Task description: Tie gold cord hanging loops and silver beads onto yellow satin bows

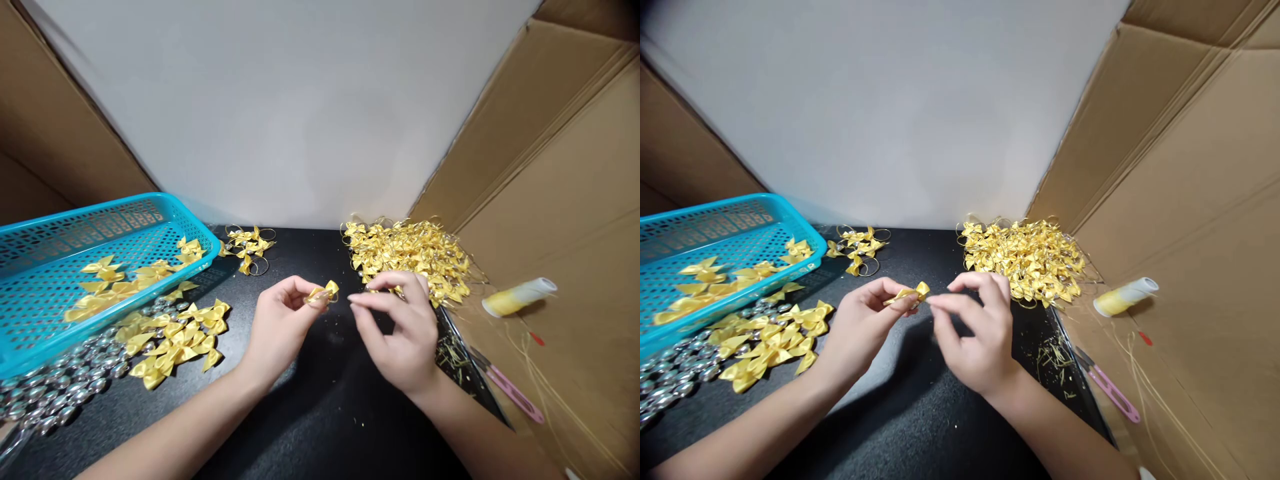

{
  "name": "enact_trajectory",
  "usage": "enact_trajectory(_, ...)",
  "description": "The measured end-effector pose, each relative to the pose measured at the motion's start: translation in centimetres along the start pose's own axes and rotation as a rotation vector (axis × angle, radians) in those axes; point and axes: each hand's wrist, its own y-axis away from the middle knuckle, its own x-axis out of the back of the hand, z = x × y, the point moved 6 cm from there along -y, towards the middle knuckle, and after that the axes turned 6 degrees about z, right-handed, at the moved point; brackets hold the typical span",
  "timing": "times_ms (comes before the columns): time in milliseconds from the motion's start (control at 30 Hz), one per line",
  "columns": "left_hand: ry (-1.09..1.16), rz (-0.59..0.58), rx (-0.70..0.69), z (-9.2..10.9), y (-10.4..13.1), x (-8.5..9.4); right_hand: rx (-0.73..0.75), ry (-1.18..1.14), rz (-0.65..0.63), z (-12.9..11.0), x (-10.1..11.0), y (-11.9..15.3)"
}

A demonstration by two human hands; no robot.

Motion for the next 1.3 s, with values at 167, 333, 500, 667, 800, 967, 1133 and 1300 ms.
enact_trajectory(167,-0.163,0.026,-0.166,1.0,0.7,-0.1,0.041,0.126,-0.051,-0.6,-0.6,0.5)
enact_trajectory(333,-0.224,0.019,-0.240,1.2,1.2,-0.3,0.007,0.155,-0.090,0.2,-1.2,0.8)
enact_trajectory(500,-0.241,-0.019,-0.196,1.1,0.9,-0.5,0.076,0.200,-0.093,0.2,-1.3,0.8)
enact_trajectory(667,-0.195,-0.057,-0.079,0.5,0.5,-0.8,0.127,0.263,-0.142,0.3,-1.6,0.7)
enact_trajectory(800,-0.155,-0.062,-0.037,0.2,0.3,-0.9,0.102,0.248,-0.178,0.6,-1.6,0.4)
enact_trajectory(967,-0.166,-0.074,-0.025,0.3,0.2,-0.8,0.090,0.231,-0.215,0.6,-1.6,0.3)
enact_trajectory(1133,-0.192,-0.129,0.029,-0.2,-0.2,-0.8,0.045,0.223,-0.177,0.8,-1.8,0.5)
enact_trajectory(1300,-0.252,-0.176,0.009,-0.1,0.1,-1.0,-0.015,0.170,-0.125,0.9,-1.8,0.6)
